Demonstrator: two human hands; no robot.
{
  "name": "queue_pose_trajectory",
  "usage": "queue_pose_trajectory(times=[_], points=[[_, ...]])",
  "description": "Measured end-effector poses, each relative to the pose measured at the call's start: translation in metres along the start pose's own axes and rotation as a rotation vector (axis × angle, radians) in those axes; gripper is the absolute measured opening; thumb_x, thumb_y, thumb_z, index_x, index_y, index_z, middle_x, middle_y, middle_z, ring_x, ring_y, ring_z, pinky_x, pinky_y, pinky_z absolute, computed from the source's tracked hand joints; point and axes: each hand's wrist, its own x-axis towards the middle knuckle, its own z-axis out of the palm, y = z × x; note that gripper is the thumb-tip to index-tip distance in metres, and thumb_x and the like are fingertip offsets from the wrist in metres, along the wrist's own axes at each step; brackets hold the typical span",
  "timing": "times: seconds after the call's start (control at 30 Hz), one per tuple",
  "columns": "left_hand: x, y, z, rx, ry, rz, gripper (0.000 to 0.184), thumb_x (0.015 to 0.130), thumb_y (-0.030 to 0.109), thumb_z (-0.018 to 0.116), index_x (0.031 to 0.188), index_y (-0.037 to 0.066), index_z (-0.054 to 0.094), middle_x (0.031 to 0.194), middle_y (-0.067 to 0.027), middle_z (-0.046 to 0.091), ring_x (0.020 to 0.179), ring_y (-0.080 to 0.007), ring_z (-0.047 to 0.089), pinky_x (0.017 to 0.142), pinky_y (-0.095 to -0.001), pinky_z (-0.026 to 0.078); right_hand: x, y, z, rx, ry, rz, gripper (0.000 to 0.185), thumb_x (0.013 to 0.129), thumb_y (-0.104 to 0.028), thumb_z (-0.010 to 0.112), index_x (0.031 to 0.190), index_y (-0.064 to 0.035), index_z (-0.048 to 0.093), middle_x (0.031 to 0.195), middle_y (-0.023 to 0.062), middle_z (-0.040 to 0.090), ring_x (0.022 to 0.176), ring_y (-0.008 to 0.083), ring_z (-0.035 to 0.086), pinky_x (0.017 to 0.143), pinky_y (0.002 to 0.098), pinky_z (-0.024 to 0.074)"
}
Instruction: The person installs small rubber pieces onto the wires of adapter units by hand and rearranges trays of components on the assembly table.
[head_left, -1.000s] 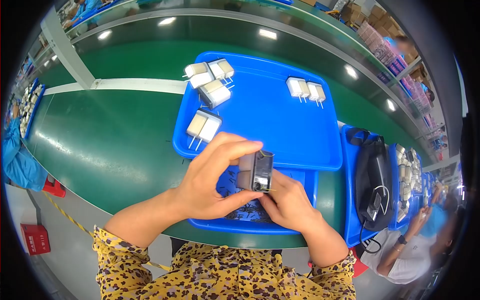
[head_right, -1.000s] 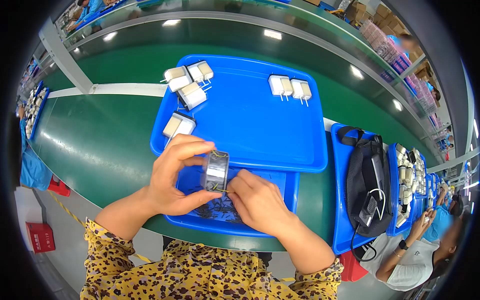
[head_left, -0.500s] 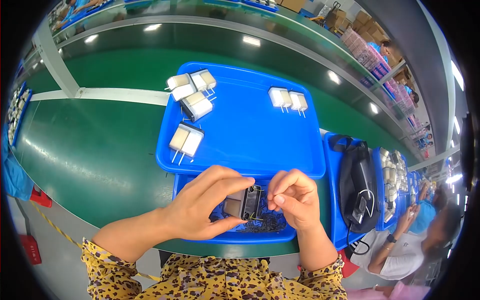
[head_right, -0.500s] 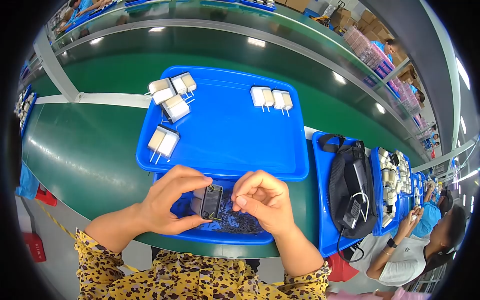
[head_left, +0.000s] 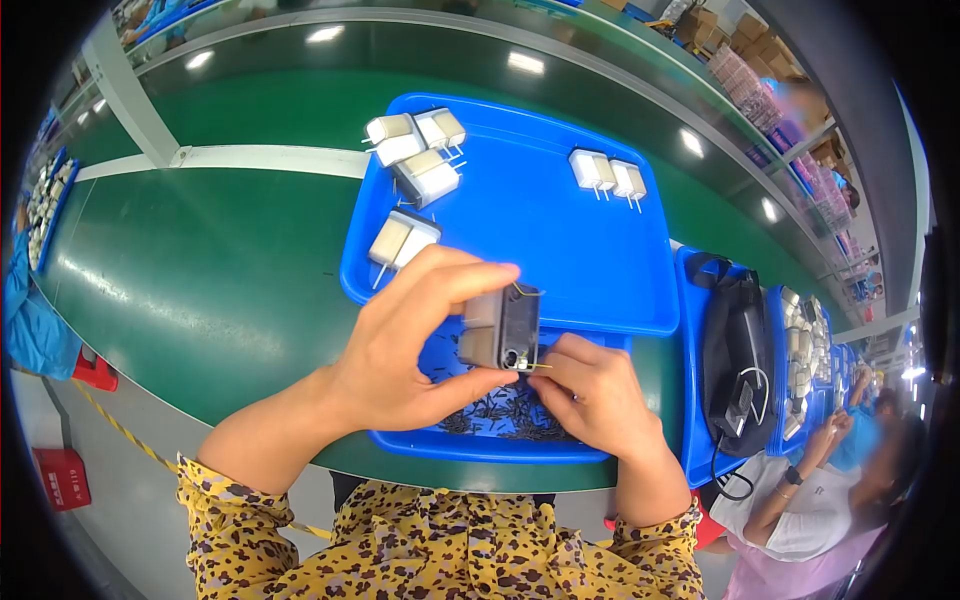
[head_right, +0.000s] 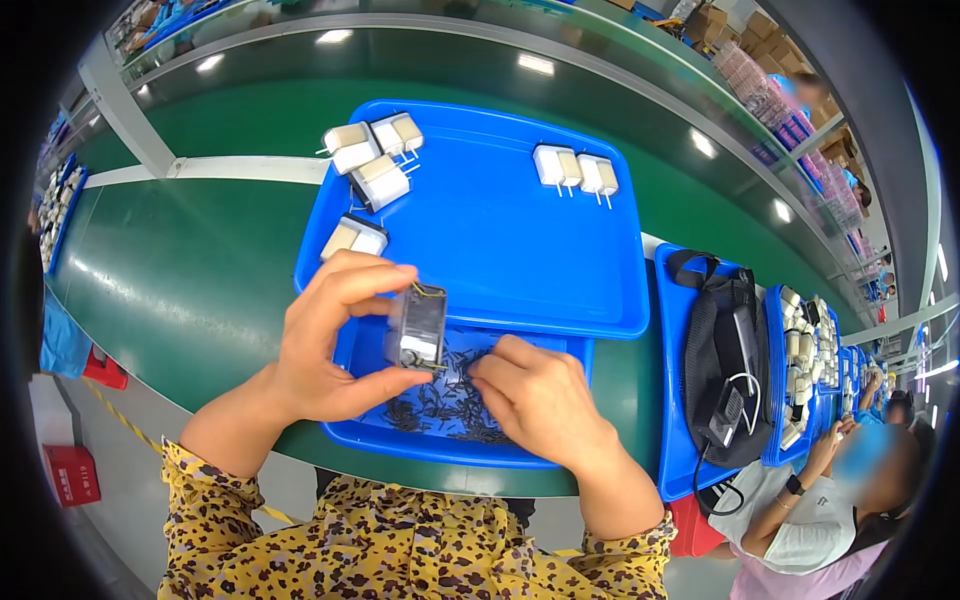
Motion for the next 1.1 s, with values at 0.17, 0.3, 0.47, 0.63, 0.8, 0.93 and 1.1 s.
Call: queue_pose_trajectory(times=[0.17,0.3,0.47,0.63,0.8,0.93,1.1], points=[[-0.001,0.002,0.000,0.029,-0.029,0.061,0.067,0.067,0.010,0.083,0.127,0.000,0.054,0.111,-0.0165,0.060,0.097,-0.0330,0.059,0.081,-0.0381,0.050,0.011,-0.018,0.021,0.084,-0.010,-0.093,0.011,0.078,-0.010,0.070,0.087,-0.0049,0.067,0.082,0.0103,0.060,0.065,0.0314,0.063,0.057,0.0415,0.0516],[-0.002,-0.002,0.001,0.075,-0.050,0.138,0.069,0.066,0.009,0.082,0.128,0.000,0.053,0.112,-0.0164,0.059,0.098,-0.0328,0.059,0.081,-0.0386,0.050,0.013,-0.019,0.029,-0.047,-0.082,-0.048,0.015,0.074,-0.004,0.067,0.088,-0.0030,0.065,0.085,0.0137,0.061,0.066,0.0338,0.064,0.057,0.0448,0.0518],[-0.002,-0.003,-0.002,0.104,-0.065,0.176,0.069,0.067,0.010,0.081,0.128,0.000,0.052,0.114,-0.0167,0.056,0.098,-0.0329,0.058,0.082,-0.0395,0.050,0.016,-0.018,0.025,-0.075,-0.116,-0.015,0.018,0.074,-0.004,0.063,0.092,-0.0014,0.061,0.085,0.0149,0.061,0.067,0.0356,0.063,0.057,0.0459,0.0515],[0.000,-0.003,-0.006,0.123,-0.005,0.164,0.067,0.064,0.012,0.087,0.123,-0.001,0.057,0.112,-0.0166,0.063,0.099,-0.0311,0.062,0.083,-0.0363,0.051,0.010,-0.016,0.006,-0.023,-0.120,0.028,0.017,0.078,-0.009,0.065,0.093,-0.0022,0.061,0.085,0.0139,0.060,0.071,0.0354,0.063,0.058,0.0469,0.0506],[-0.001,-0.005,-0.002,0.092,-0.024,0.163,0.067,0.064,0.013,0.087,0.123,-0.001,0.058,0.111,-0.0166,0.063,0.098,-0.0305,0.062,0.083,-0.0362,0.051,0.012,-0.003,0.018,0.007,-0.187,-0.175,0.019,0.078,-0.011,0.070,0.093,-0.0030,0.063,0.088,0.0123,0.061,0.075,0.0329,0.063,0.059,0.0446,0.0505],[-0.003,-0.008,0.003,0.089,-0.013,0.164,0.065,0.065,0.012,0.086,0.122,-0.001,0.058,0.111,-0.0169,0.062,0.098,-0.0299,0.062,0.082,-0.0360,0.051,0.017,0.012,0.028,0.039,-0.097,-0.263,0.014,0.077,-0.008,0.071,0.087,-0.0032,0.064,0.088,0.0127,0.061,0.072,0.0332,0.061,0.056,0.0430,0.0491],[-0.002,-0.006,0.002,0.099,-0.001,0.174,0.066,0.064,0.011,0.086,0.122,-0.001,0.058,0.110,-0.0170,0.062,0.098,-0.0298,0.062,0.082,-0.0362,0.052,0.015,0.014,0.016,0.209,-0.030,-0.237,0.011,0.078,-0.002,0.070,0.086,-0.0022,0.063,0.084,0.0100,0.058,0.067,0.0229,0.059,0.053,0.0334,0.0461]])
